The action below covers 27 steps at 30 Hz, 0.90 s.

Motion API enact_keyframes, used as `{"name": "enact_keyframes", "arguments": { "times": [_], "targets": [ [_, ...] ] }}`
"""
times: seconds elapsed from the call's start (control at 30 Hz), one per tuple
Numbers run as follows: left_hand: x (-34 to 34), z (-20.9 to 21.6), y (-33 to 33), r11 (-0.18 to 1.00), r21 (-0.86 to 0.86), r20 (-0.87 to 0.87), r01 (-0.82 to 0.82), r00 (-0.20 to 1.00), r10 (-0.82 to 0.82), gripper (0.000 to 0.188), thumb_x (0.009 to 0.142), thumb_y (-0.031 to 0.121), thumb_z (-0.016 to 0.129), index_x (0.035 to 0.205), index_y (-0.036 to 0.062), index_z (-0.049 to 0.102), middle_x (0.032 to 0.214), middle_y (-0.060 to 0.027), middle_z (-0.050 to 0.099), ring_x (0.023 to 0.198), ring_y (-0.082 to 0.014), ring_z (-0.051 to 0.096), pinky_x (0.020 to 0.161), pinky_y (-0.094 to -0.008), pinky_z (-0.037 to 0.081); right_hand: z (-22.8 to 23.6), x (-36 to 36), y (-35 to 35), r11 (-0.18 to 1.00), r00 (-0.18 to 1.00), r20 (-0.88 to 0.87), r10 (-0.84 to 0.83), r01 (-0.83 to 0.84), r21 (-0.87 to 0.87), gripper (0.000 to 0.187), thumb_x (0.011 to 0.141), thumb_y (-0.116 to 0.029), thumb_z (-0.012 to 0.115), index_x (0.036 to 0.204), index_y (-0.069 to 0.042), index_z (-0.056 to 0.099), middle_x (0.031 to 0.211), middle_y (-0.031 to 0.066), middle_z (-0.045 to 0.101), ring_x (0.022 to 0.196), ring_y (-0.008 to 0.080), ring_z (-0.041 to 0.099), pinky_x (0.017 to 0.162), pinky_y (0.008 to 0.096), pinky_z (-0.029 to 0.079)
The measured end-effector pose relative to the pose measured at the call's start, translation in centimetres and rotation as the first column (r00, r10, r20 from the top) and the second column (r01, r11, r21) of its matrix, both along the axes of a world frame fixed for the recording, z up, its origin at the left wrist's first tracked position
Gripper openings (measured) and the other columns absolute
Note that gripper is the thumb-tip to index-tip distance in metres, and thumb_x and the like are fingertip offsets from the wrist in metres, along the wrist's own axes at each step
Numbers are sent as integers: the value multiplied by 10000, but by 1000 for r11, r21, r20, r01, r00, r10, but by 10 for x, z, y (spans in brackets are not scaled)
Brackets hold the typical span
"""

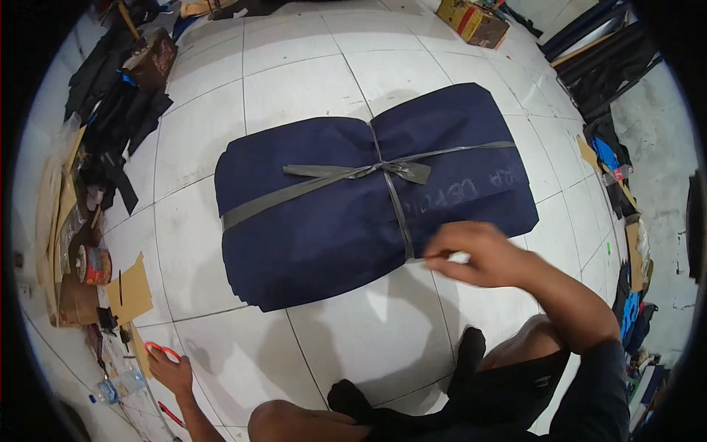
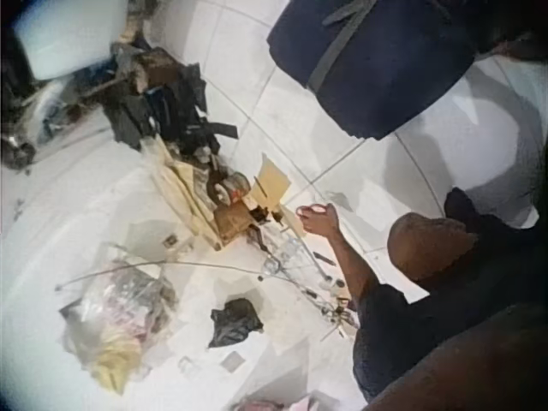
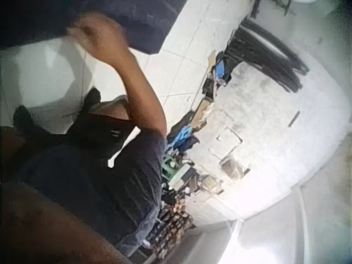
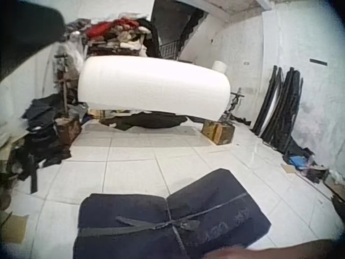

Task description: The person marks cardboard patterns with a pen while sitting on the floor. Then, the person unrolls a large white foam sheet and carries the marked patterns toward a pile of blue textile materials. Finally, the person uses shears to cut through a strap holding a roll of blue fabric and begins to unroll it on the floor.

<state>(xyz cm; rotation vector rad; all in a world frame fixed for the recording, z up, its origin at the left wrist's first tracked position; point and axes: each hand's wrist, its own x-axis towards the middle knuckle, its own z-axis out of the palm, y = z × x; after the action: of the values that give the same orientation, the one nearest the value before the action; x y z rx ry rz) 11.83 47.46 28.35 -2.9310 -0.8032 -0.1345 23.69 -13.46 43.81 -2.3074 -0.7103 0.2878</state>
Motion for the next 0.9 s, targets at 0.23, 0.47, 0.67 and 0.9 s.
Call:
{"name": "enact_keyframes", "arguments": {
  "times": [0.23,0.47,0.67,0.9],
  "targets": [
    [70,134,-221,429,-427,634,796,602,-485,709,565,-53,525,1261,-25,390,1197,-214,431,1128,-360,439,984,-427,346,-28,6,82,943,905,-335,262,-166,290,355,918,-381,545,912,-31,607,752,62,587,645,140,552,568,267,446],
    [98,148,-394,125,-103,546,987,161,-822,580,552,-2,641,1115,90,533,1139,-160,458,1037,-350,481,875,-444,399,-47,-17,49,526,698,-620,358,398,752,352,948,-412,401,1000,-101,557,785,12,542,649,97,484,576,236,397],
    [111,118,-471,-81,42,709,996,-87,-700,599,594,4,639,1181,85,549,1153,-161,494,1076,-336,492,899,-426,397,-17,-36,-29,320,593,-717,365,644,695,348,933,-395,409,1024,-99,570,861,18,580,738,125,527,647,268,424],
    [107,105,-489,-209,-104,524,972,-125,-843,599,653,2,598,1241,18,484,1192,-176,520,1196,-304,471,961,-412,391,-22,-31,-70,530,648,-759,-63,666,524,331,846,-224,661,1121,-71,556,956,5,590,847,87,554,699,234,451]
  ]
}}
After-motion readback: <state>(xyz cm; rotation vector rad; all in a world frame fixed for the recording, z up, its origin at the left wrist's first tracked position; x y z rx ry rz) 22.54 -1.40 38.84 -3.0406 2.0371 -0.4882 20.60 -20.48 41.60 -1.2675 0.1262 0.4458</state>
